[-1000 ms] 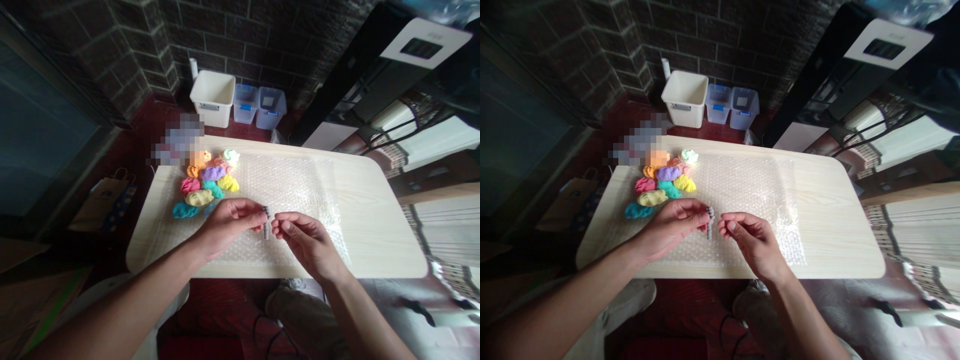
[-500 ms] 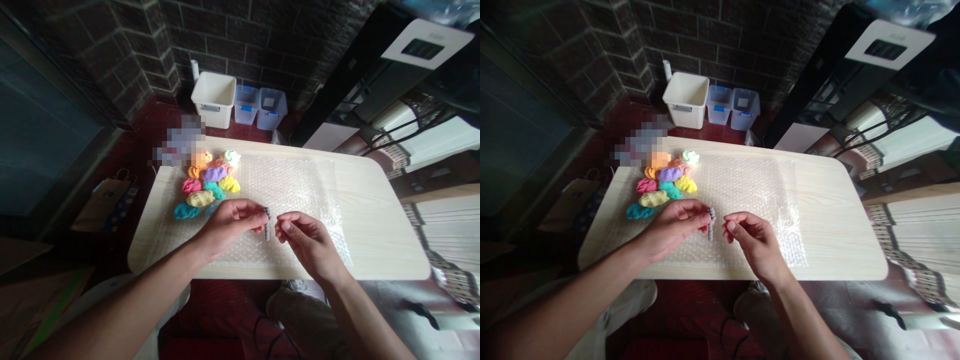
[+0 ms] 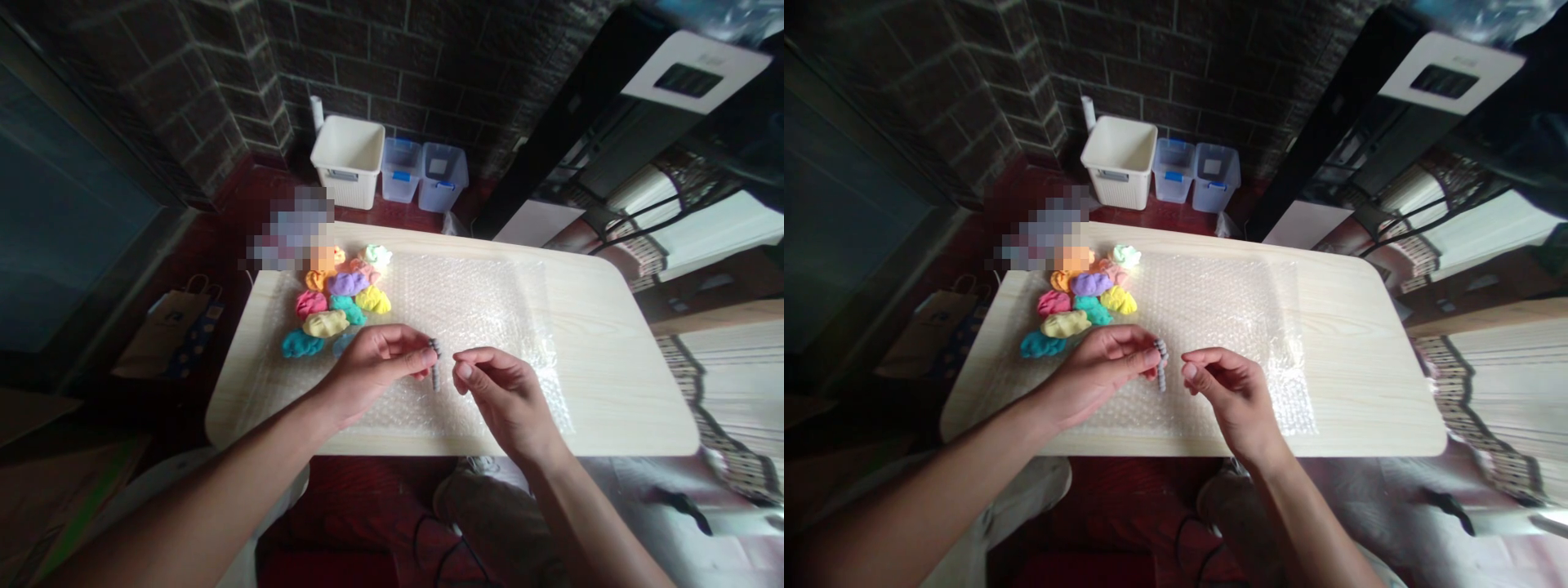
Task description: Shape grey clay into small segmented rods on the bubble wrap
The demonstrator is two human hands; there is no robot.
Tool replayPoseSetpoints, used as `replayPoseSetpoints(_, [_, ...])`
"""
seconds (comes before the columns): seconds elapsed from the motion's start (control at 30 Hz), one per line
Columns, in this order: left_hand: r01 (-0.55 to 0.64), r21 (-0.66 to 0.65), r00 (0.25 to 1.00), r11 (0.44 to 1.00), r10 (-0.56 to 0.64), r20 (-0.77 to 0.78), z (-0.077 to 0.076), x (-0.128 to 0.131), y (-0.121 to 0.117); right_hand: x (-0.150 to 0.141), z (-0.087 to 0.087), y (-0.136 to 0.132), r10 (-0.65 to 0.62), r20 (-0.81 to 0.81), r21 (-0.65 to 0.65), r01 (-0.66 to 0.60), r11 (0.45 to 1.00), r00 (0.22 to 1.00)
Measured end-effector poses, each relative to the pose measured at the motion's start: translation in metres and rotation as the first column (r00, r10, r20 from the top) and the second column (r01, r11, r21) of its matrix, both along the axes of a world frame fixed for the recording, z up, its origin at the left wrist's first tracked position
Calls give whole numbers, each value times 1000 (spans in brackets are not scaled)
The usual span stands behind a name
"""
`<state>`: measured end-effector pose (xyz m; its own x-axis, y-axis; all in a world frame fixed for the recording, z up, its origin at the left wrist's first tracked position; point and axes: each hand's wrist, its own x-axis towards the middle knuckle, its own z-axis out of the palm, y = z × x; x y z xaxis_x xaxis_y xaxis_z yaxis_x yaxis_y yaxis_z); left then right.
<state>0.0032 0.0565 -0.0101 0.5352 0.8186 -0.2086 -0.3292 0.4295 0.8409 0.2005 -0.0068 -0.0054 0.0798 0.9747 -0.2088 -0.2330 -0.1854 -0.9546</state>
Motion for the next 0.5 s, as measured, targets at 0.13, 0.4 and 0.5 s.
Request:
replayPoseSetpoints(0.13, [-1,1,1000,1000,1,-2,1,1,-1,-1,0,-2,19,-30,-7,-20,1000,999])
replayPoseSetpoints(0.4, [-3,19,1000,1000,4,-14,-2,4,-5,-6,3,-2,49,-4,48,-49,998,999])
replayPoseSetpoints(0.5, [-10,20,1000,1000,10,-17,-2,5,-5,-9,2,-1,51,1,66,-51,997,999])
